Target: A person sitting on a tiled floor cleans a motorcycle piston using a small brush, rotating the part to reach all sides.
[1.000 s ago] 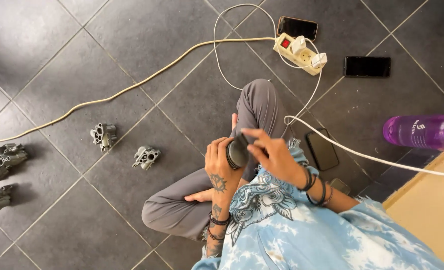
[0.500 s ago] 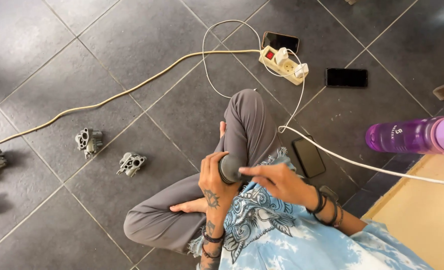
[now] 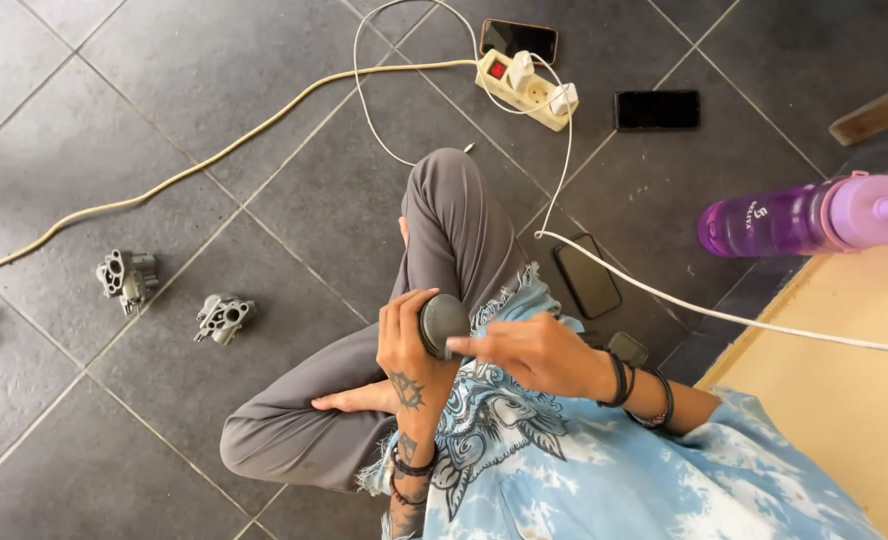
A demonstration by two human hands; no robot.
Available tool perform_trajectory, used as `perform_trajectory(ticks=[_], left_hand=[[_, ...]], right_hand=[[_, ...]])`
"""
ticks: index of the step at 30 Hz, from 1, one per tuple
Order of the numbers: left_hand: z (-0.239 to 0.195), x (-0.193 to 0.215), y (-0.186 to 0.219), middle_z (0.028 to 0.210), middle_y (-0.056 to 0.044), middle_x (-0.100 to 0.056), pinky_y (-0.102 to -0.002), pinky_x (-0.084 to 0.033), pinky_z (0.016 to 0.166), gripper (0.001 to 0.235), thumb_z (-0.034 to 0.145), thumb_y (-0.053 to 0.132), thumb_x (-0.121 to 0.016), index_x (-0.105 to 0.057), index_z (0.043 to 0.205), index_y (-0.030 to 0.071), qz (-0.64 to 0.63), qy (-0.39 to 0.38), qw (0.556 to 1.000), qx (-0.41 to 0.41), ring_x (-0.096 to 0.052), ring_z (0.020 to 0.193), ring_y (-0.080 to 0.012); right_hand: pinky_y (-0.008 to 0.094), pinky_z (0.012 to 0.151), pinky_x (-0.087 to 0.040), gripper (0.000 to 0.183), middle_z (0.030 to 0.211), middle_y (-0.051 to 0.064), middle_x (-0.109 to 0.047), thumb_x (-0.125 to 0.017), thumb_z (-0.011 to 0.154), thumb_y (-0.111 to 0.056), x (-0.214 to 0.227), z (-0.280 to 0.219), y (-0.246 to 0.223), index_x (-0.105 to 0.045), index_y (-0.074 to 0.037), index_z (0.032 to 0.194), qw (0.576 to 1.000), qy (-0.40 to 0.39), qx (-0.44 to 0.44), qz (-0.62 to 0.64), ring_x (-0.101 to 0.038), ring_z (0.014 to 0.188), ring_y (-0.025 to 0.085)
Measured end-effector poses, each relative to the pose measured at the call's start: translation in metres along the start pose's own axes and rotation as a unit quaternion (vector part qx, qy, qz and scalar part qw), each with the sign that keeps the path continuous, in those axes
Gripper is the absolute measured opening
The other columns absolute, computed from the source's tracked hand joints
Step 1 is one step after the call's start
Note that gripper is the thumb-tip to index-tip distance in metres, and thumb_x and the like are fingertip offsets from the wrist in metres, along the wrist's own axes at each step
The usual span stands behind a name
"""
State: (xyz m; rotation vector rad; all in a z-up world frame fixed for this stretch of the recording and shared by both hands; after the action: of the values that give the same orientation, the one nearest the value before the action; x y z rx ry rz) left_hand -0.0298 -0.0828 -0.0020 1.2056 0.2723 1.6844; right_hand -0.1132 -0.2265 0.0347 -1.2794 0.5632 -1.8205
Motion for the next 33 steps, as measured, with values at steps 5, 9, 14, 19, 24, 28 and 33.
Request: perform_trajectory(ticks=[5, 9, 14, 19, 24, 28, 33], left_hand=[[0.0, 0.001, 0.01, 0.099, 0.001, -0.067, -0.037, -0.055, 0.084, 0.04, 0.067, 0.007, -0.08, -0.07, 0.106, 0.013, 0.003, -0.011, 1.0, -0.017, -0.066, 0.091, -0.0208], [0.0, 0.003, 0.001, 0.1, 0.0, -0.067, -0.039, -0.057, 0.084, 0.051, 0.059, 0.005, -0.081, -0.069, 0.107, 0.014, 0.028, -0.004, 1.0, -0.011, -0.067, 0.092, -0.0224], [-0.001, 0.002, 0.0, 0.098, 0.0, -0.067, -0.038, -0.056, 0.082, 0.045, 0.063, 0.008, -0.081, -0.069, 0.106, 0.014, 0.023, 0.006, 1.0, -0.001, -0.066, 0.09, -0.021], [-0.002, -0.004, -0.005, 0.099, -0.002, -0.067, -0.04, -0.056, 0.086, 0.05, 0.06, 0.005, -0.08, -0.07, 0.108, 0.014, 0.029, 0.008, 0.999, -0.017, -0.066, 0.091, -0.024], [0.002, -0.014, -0.014, 0.098, 0.004, -0.068, -0.038, -0.056, 0.084, 0.047, 0.06, 0.009, -0.078, -0.071, 0.105, 0.018, 0.017, 0.011, 1.0, -0.005, -0.066, 0.091, -0.0181], [0.008, -0.006, -0.01, 0.098, 0.0, -0.068, -0.041, -0.056, 0.085, 0.053, 0.055, 0.007, -0.079, -0.07, 0.107, 0.015, 0.022, 0.01, 1.0, -0.004, -0.066, 0.09, -0.0216], [0.017, 0.011, -0.015, 0.106, -0.005, -0.069, -0.037, -0.053, 0.083, 0.05, 0.06, 0.009, -0.082, -0.067, 0.107, 0.009, 0.009, -0.006, 0.998, 0.056, -0.064, 0.094, -0.0248]], right_hand=[[0.027, 0.043, -0.046, 0.013, 0.083, 0.007, -0.077, -0.057, 0.099, -0.008, 0.012, 0.02, 0.012, -0.066, -0.009, 0.09, 0.996, 0.065, -0.037, 0.048, -0.056, 0.041, 0.018], [0.028, 0.042, -0.048, 0.024, 0.07, -0.001, -0.067, -0.054, 0.1, -0.009, -0.008, 0.002, 0.006, -0.071, -0.018, 0.114, 1.0, 0.015, -0.014, -0.002, -0.054, 0.04, 0.017], [0.027, 0.04, -0.042, 0.019, 0.065, 0.004, -0.066, -0.055, 0.099, -0.007, -0.002, 0.018, 0.011, -0.072, -0.012, 0.107, 0.998, 0.039, -0.031, 0.048, -0.047, 0.038, 0.016], [0.022, 0.041, -0.044, 0.03, 0.067, 0.002, -0.069, -0.056, 0.098, -0.005, -0.008, 0.011, 0.015, -0.073, -0.016, 0.12, 0.999, -0.016, -0.018, 0.035, -0.05, 0.041, 0.01], [0.023, 0.039, -0.043, 0.016, 0.064, 0.003, -0.068, -0.057, 0.098, -0.008, -0.006, 0.013, 0.027, -0.072, -0.012, 0.101, 0.997, 0.035, -0.027, 0.071, -0.05, 0.039, 0.012], [0.025, 0.04, -0.045, 0.025, 0.064, 0.003, -0.067, -0.055, 0.098, -0.005, -0.006, 0.023, 0.023, -0.074, -0.013, 0.113, 0.995, 0.021, -0.04, 0.084, -0.051, 0.039, 0.013], [0.029, 0.042, -0.035, 0.042, 0.089, 0.003, -0.078, -0.069, 0.085, 0.004, -0.029, 0.017, 0.028, -0.069, -0.008, 0.125, 0.992, 0.046, -0.093, 0.072, -0.04, 0.043, 0.01]])
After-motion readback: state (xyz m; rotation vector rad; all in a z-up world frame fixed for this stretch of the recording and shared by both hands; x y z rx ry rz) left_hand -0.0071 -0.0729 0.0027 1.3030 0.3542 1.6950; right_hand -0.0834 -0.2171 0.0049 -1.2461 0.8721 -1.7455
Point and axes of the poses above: each hand's wrist, its own z-axis towards the middle knuckle, its own x-axis out of the back of the hand, y = z × x, the point moved 3 cm from there along z, towards the middle knuckle
